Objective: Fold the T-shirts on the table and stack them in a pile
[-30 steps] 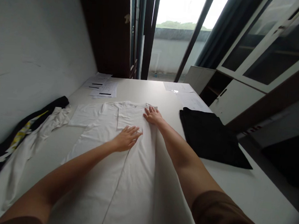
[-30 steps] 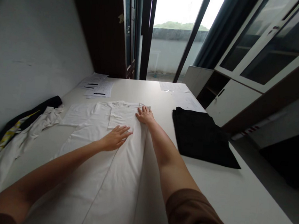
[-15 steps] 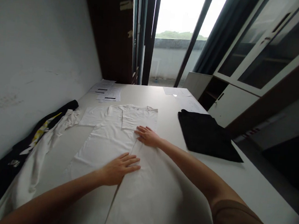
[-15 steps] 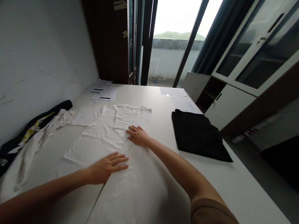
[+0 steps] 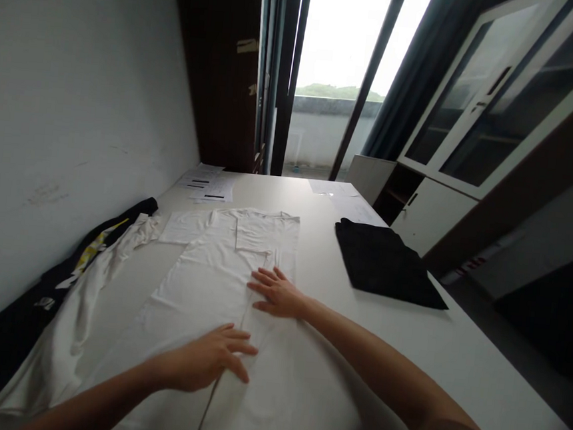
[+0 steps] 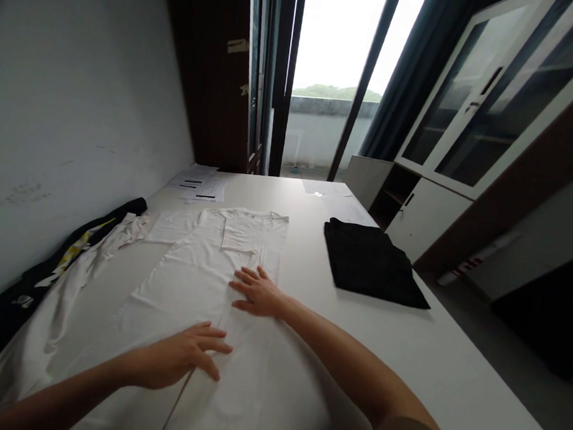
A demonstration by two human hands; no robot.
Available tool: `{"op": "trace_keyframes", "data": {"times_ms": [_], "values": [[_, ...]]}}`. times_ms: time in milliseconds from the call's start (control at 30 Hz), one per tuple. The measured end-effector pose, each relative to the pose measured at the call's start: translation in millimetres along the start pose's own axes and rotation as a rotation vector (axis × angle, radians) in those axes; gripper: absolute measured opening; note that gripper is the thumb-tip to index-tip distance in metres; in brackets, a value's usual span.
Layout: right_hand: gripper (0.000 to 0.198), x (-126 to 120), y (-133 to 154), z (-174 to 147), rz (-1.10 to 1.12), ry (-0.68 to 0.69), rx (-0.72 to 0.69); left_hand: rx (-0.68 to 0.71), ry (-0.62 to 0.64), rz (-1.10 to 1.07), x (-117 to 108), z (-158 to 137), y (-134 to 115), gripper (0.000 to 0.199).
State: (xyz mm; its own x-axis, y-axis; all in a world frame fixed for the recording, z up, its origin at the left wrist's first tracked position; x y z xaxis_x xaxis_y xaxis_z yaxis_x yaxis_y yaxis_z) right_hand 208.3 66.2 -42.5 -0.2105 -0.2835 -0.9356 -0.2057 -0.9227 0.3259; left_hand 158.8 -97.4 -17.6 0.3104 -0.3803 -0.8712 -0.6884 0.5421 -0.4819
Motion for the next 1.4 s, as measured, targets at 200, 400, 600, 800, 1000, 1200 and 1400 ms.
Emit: {"op": "trace_keyframes", "data": {"times_ms": [200,400,600,800,1000,1200,1400], "values": [[0.062,6.4,-5.2,18.3,-0.020,0.016,-0.004,0.097,-0.050,0.069,6.4,25.2,-46.5,0.048],[0.062,3.4,-33.4,24.5,-0.045,0.040,0.056,0.210,0.017,0.138,39.1,46.2,-72.9,0.067],[0.062,6.0,-34.1,22.9,-0.057,0.034,0.064,0.345,0.022,0.126,43.8,40.8,-98.1,0.057],[0.064,6.4,-3.7,12.8,-0.018,0.001,-0.040,-0.037,-0.334,0.038,-10.3,19.9,20.3,0.042],[0.062,11.5,38.9,10.3,0.002,-0.009,-0.101,-0.760,-0.608,0.327,-68.9,-90.7,224.6,0.043],[0.056,26.4,76.2,42.9,-0.004,-0.031,-0.213,-1.044,-0.644,0.361,-98.4,-127.3,306.1,0.050],[0.048,25.5,57.0,57.7,0.020,-0.129,-0.100,-1.093,-0.682,0.307,-128.0,-92.9,338.2,0.055]]}}
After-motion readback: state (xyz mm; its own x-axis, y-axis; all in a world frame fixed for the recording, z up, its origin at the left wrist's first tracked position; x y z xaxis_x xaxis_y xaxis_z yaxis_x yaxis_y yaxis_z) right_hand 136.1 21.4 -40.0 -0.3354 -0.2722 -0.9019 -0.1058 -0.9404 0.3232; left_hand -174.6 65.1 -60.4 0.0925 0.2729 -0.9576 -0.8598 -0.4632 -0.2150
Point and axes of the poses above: each hand's wrist, its own z-axis towards the middle knuckle, its own x-axis out of the palm, y = z × x, the point moved 10 cm from there along z, towards the middle knuckle, and after that the axes turned 2 degrees about z, right-handed, at the moved point
